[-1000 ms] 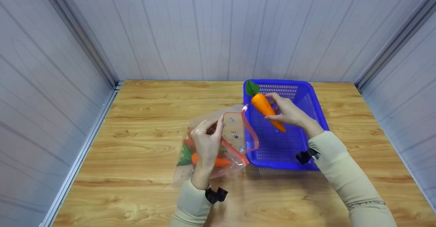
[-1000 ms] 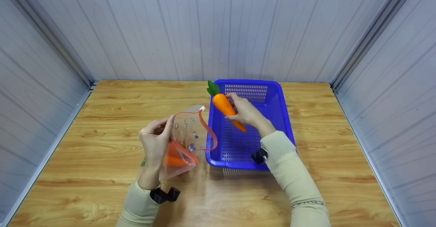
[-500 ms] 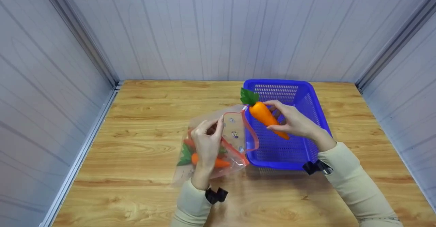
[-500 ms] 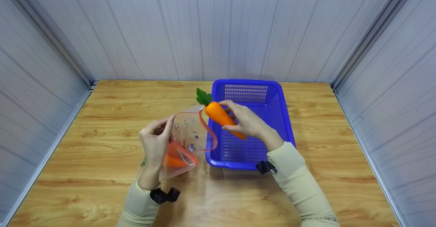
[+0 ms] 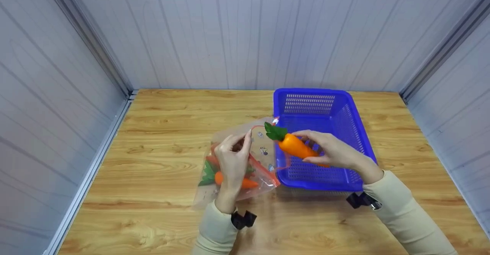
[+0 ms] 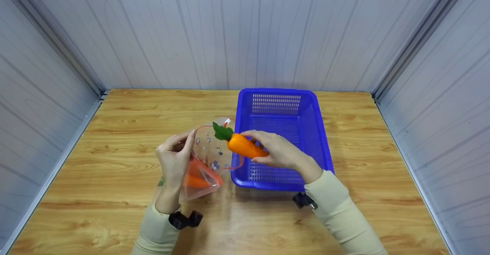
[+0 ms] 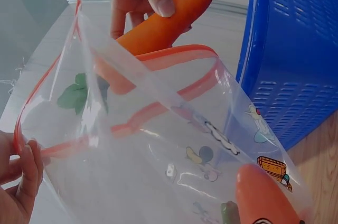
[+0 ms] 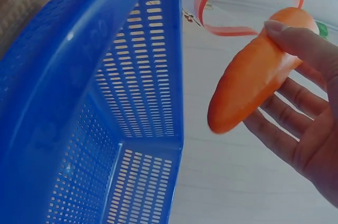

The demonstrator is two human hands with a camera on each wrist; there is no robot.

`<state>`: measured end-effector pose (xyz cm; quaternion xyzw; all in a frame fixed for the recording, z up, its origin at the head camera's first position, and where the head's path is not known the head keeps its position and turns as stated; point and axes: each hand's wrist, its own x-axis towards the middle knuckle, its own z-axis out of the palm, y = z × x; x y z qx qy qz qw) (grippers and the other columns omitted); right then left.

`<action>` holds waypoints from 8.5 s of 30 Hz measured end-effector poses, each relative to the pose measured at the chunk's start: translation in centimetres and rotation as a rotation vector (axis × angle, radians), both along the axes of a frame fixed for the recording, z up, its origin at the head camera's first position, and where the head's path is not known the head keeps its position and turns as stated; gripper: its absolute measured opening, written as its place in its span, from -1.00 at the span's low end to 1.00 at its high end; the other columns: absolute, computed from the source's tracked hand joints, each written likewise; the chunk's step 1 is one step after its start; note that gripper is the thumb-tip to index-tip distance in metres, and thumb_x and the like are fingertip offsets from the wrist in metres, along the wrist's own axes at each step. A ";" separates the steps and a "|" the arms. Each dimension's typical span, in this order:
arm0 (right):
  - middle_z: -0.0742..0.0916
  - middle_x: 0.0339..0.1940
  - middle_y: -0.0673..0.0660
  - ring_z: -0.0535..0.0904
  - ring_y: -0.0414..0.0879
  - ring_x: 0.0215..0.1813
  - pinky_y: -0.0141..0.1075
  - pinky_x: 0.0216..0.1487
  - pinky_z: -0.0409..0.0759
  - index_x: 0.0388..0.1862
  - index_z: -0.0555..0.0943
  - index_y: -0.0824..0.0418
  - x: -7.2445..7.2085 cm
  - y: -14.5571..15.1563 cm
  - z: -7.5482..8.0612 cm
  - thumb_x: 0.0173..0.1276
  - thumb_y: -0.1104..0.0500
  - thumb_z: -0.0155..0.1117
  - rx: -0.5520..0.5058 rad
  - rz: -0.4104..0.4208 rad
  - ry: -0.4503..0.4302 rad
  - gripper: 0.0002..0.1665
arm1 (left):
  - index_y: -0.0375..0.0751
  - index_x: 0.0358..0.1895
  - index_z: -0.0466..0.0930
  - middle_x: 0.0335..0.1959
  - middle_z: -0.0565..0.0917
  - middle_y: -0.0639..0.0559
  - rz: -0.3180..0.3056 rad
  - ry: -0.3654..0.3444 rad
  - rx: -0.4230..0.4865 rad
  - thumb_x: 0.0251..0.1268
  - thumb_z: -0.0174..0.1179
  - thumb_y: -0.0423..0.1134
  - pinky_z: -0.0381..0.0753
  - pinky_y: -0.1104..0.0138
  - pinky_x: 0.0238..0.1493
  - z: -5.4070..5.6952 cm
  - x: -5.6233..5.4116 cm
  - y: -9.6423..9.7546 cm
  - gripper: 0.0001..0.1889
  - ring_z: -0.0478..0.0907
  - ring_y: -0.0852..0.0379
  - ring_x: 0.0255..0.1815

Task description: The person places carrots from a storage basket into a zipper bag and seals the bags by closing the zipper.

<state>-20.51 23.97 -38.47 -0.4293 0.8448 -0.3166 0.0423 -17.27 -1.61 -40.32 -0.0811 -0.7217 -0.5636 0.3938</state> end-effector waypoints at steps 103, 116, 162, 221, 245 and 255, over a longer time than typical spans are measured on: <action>0.64 -0.34 0.16 0.52 -0.10 -0.35 -0.41 -0.35 0.50 -0.23 0.60 0.29 -1.6 -4.9 1.8 0.06 0.54 0.12 -0.378 -0.129 0.272 -0.69 | -0.34 -0.55 0.66 -0.68 0.51 0.02 -0.084 0.005 -0.280 0.07 0.24 -0.33 0.41 0.48 -0.66 4.1 -0.3 -2.0 -0.85 0.36 0.26 -0.69; 0.65 -0.37 0.23 0.55 0.00 -0.31 -0.32 -0.31 0.52 -0.35 0.61 0.42 -0.5 -5.2 3.4 -0.03 0.55 0.26 -0.391 -0.118 0.275 -0.79 | -0.30 -0.50 0.68 -0.69 0.50 0.03 -0.187 0.000 -0.354 0.12 0.20 -0.27 0.34 0.48 -0.73 5.7 -1.5 -3.0 -0.83 0.33 0.30 -0.74; 0.66 -0.56 0.32 0.61 -0.17 -0.56 -0.33 -0.51 0.57 -0.57 0.55 0.56 -2.3 -8.2 5.2 -0.02 0.43 0.34 -0.795 -0.554 -0.024 -0.84 | -0.37 -0.02 0.50 -0.11 0.48 -0.12 -0.285 -0.351 -0.960 0.17 0.16 -0.22 0.47 0.32 -0.09 12.6 -3.8 -1.0 -0.65 0.47 0.04 -0.12; 0.65 -0.53 0.37 0.63 -0.05 -0.51 -0.23 -0.43 0.59 -0.53 0.57 0.55 -4.1 -6.9 5.5 0.07 0.50 0.21 -0.746 -0.453 -0.194 -0.94 | -0.28 -0.20 0.59 -0.24 0.58 -0.07 -0.296 -0.367 -1.155 0.22 0.00 -0.50 0.47 0.26 -0.11 10.5 -7.6 2.9 -0.81 0.49 0.03 -0.14; 0.67 -0.57 0.20 0.63 -0.13 -0.54 -0.27 -0.45 0.58 -0.48 0.51 0.66 -5.5 -5.0 4.6 0.07 0.46 0.25 -0.714 -0.584 -0.222 -0.81 | -0.34 -0.21 0.63 -0.21 0.62 -0.14 -0.154 -0.357 -1.072 0.12 -0.02 -0.61 0.51 0.24 -0.13 9.3 -8.5 -3.2 -0.73 0.53 -0.04 -0.14; 0.68 -0.60 0.08 0.62 -0.15 -0.57 -0.30 -0.47 0.58 -0.47 0.51 0.65 -7.2 -4.0 2.6 0.07 0.43 0.26 -0.761 -0.579 -0.263 -0.79 | -0.32 -0.19 0.62 -0.22 0.62 -0.13 -0.081 -0.390 -1.036 0.15 -0.03 -0.60 0.53 0.22 -0.18 9.0 -8.5 -5.8 -0.72 0.54 -0.05 -0.16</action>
